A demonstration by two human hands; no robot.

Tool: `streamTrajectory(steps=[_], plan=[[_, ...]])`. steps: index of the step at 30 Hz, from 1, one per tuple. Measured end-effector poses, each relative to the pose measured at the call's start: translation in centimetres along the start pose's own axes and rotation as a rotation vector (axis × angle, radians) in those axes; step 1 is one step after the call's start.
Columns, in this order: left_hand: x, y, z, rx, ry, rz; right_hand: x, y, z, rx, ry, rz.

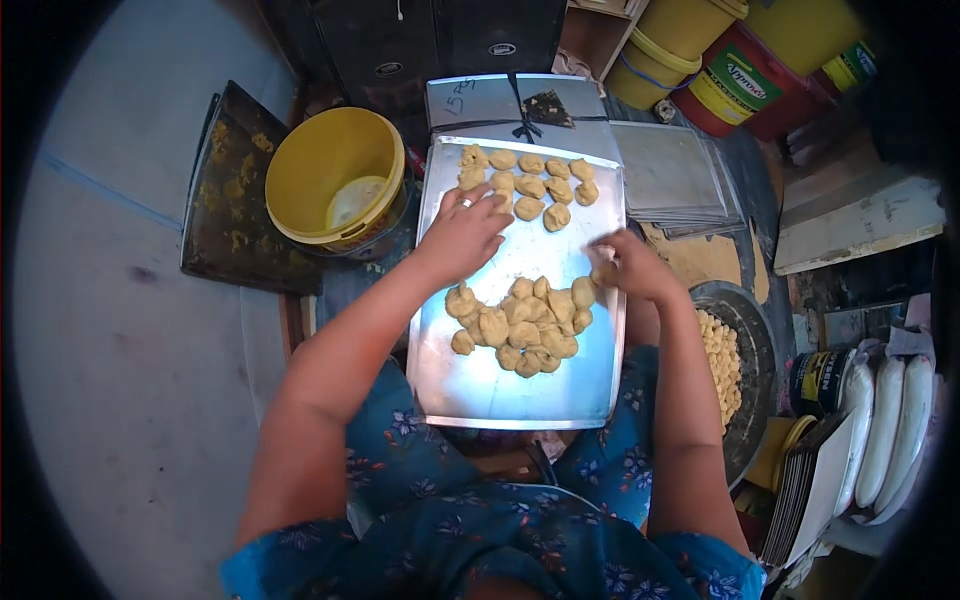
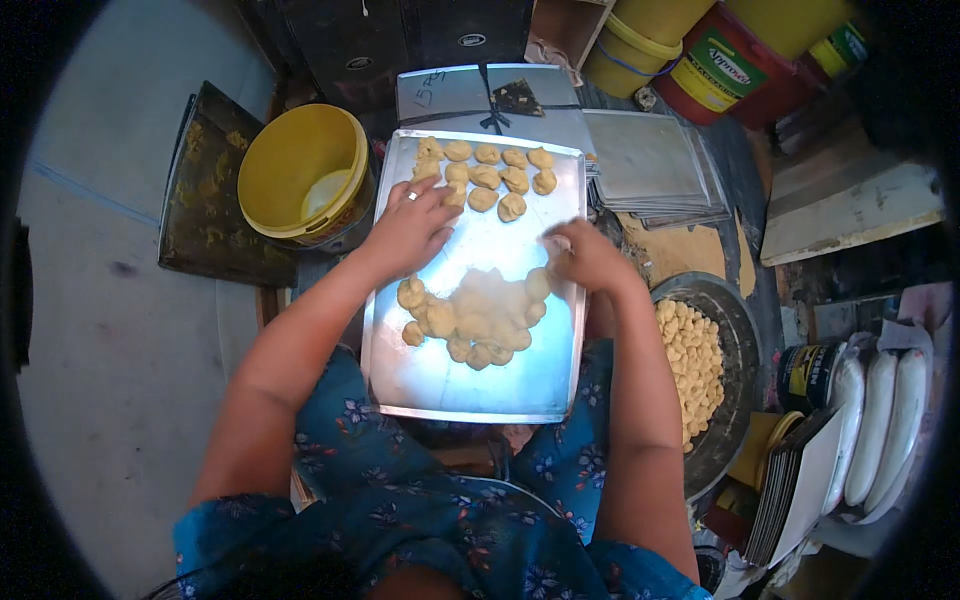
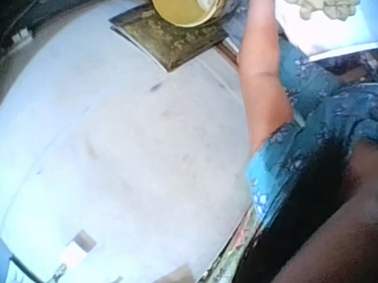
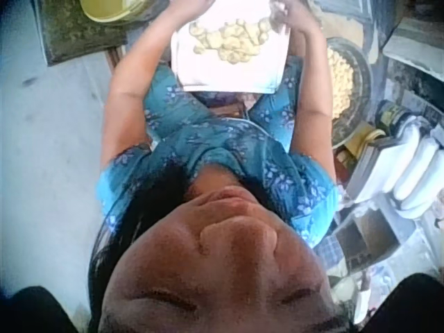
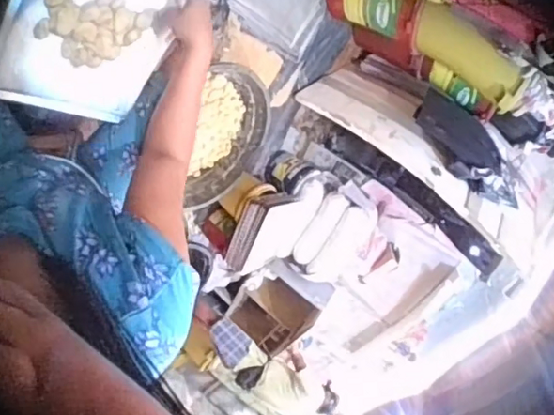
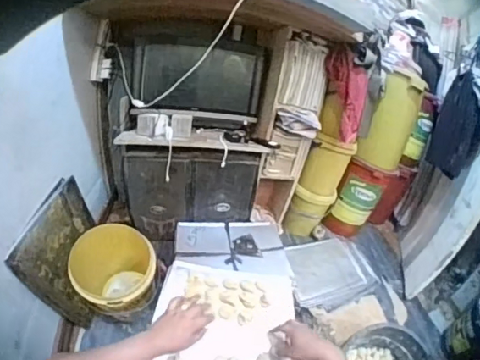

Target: The person places pieces of dough onto a metal tray, wipes a separate tray with a cloth, and handles a large amount of dough in a black tub.

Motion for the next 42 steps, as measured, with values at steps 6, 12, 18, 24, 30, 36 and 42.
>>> streamTrajectory(steps=[6, 12, 18, 24, 30, 36, 42], plan=[[-0.7, 0.9, 0.3, 0.307, -0.005, 0.091, -4.3, -0.6, -1.2, -0.280, 0.105, -0.115], [0.5, 1.8, 3.3, 0.568, -0.123, 0.266, -0.8, -0.2, -3.1, -0.520, 0.020, 0.063], [0.4, 2.3, 5.5, 0.664, -0.024, 0.372, 3.7, 2.7, -2.3, -0.254, 0.062, -0.187], [5.5, 1.8, 4.5, 0.287, -0.506, 0.436, 9.3, 9.4, -2.9, 0.277, -0.092, 0.196], [4.7, 1.5, 2.7, 0.233, -0.259, 0.480, 5.9, 7.0, -6.0, -0.196, 0.109, -0.435], [5.3, 1.7, 2.3, 0.134, -0.263, 0.240, 9.6, 7.0, -5.6, -0.247, -0.142, -0.054], [1.9, 0.5, 1.6, 0.062, -0.061, 0.049, 8.8, 8.5, -1.7, 0.206, -0.001, -0.001]])
Point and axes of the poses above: each hand's wrist, its own z-axis away from the middle knuckle, its own y-axis out of the palm, x = y × z, the point moved 8 cm from there along -z, towards the middle knuckle, and after that the axes turned 4 degrees about -z, right-handed, at the moved point
